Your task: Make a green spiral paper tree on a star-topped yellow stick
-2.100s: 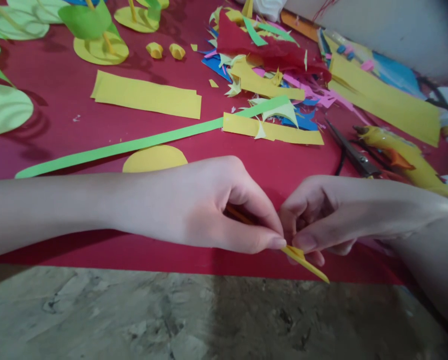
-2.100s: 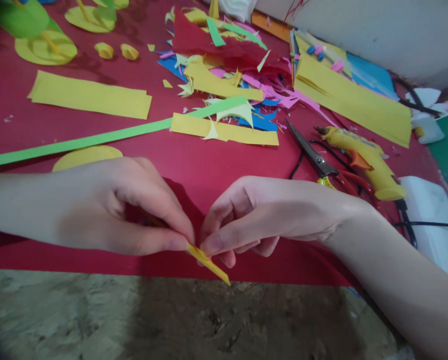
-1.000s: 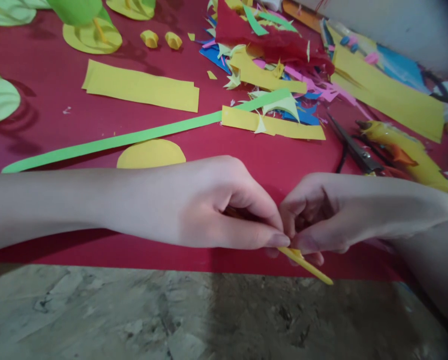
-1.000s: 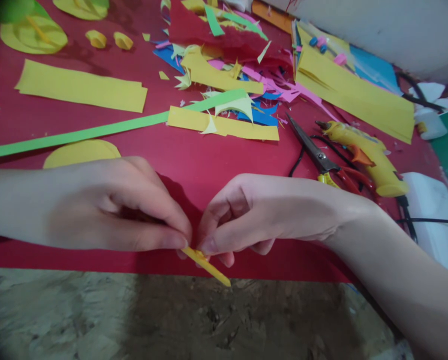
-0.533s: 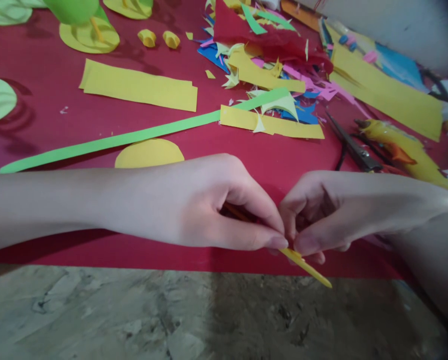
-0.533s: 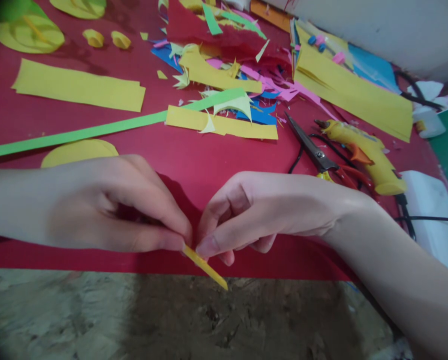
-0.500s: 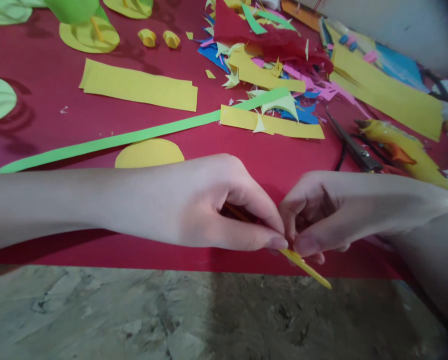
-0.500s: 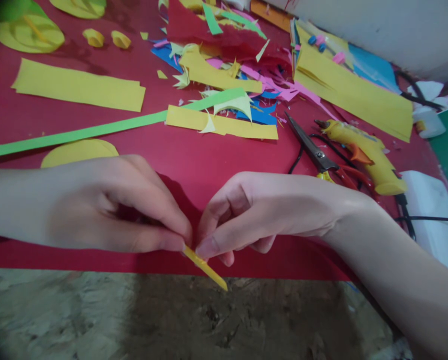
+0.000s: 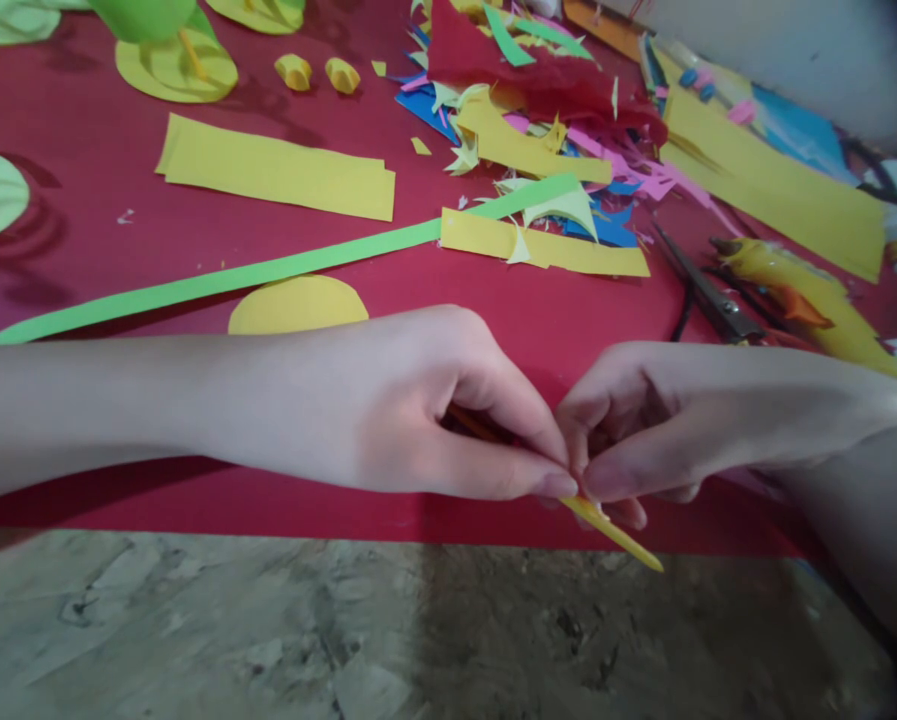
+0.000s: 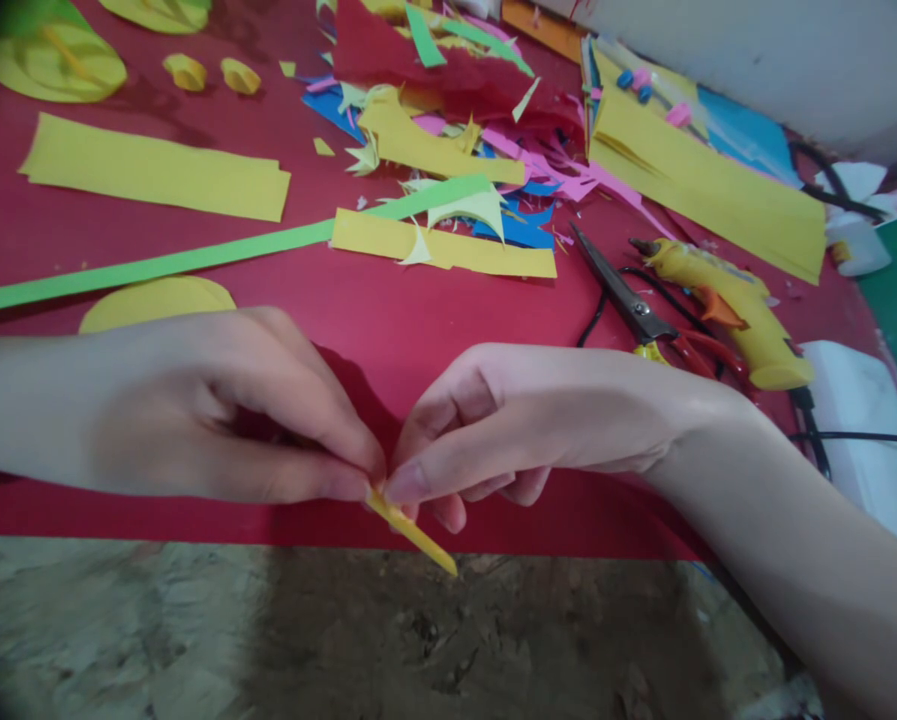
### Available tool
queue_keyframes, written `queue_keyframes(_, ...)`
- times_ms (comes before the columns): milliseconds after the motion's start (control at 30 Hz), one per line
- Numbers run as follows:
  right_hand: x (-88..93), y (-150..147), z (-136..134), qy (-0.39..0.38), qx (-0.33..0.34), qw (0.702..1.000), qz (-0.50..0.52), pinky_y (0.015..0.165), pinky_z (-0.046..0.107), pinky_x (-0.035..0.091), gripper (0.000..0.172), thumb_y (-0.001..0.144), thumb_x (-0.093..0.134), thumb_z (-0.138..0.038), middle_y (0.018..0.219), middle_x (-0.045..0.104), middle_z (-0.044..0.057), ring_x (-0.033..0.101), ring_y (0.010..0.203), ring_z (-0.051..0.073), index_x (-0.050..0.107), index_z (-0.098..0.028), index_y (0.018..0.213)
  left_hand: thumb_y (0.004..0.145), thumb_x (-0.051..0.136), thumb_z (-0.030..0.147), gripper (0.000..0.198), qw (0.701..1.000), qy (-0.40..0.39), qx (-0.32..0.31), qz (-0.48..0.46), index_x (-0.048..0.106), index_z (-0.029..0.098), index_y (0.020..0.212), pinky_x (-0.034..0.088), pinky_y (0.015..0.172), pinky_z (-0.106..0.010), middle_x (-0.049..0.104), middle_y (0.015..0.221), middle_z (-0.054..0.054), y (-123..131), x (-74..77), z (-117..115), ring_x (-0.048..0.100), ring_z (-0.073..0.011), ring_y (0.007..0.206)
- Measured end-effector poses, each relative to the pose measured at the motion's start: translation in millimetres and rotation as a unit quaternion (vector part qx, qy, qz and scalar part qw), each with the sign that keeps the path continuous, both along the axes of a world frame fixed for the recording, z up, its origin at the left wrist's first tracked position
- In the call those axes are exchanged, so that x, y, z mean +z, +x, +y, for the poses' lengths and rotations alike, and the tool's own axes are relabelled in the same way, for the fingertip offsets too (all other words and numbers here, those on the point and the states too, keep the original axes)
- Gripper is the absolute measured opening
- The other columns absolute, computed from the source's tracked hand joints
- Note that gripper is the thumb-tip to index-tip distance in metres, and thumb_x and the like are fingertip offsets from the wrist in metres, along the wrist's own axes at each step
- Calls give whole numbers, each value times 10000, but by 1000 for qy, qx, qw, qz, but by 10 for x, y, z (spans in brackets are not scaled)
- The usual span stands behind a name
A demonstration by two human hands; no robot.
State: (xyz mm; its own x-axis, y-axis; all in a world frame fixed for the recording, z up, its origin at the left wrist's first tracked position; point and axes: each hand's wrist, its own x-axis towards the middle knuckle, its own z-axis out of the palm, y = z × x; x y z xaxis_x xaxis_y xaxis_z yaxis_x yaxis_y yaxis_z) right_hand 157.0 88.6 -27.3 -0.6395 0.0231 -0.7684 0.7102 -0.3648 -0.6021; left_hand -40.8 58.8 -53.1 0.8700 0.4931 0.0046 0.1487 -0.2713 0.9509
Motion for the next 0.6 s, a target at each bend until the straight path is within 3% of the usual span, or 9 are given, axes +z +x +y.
queue_keyframes(300, -38, 41, 16, -3, -2, 1000, -14, 445, 69, 351, 154, 762, 618, -356, 683, 613, -47, 451, 530, 20, 662, -212, 796, 816, 541, 157, 187, 1000, 8, 5, 2, 699, 119, 907, 420, 484, -166, 659, 658, 1, 1, 5, -4, 579, -95, 547)
queue_keyframes(600, -67, 32, 7, -8, -6, 1000, 18, 448, 37, 349, 140, 794, 587, -307, 653, 581, -60, 453, 539, 0, 649, -182, 807, 829, 520, 162, 203, 999, 26, -3, 24, 696, 74, 883, 399, 481, -161, 642, 626, -8, -2, 45, -9, 556, -84, 526)
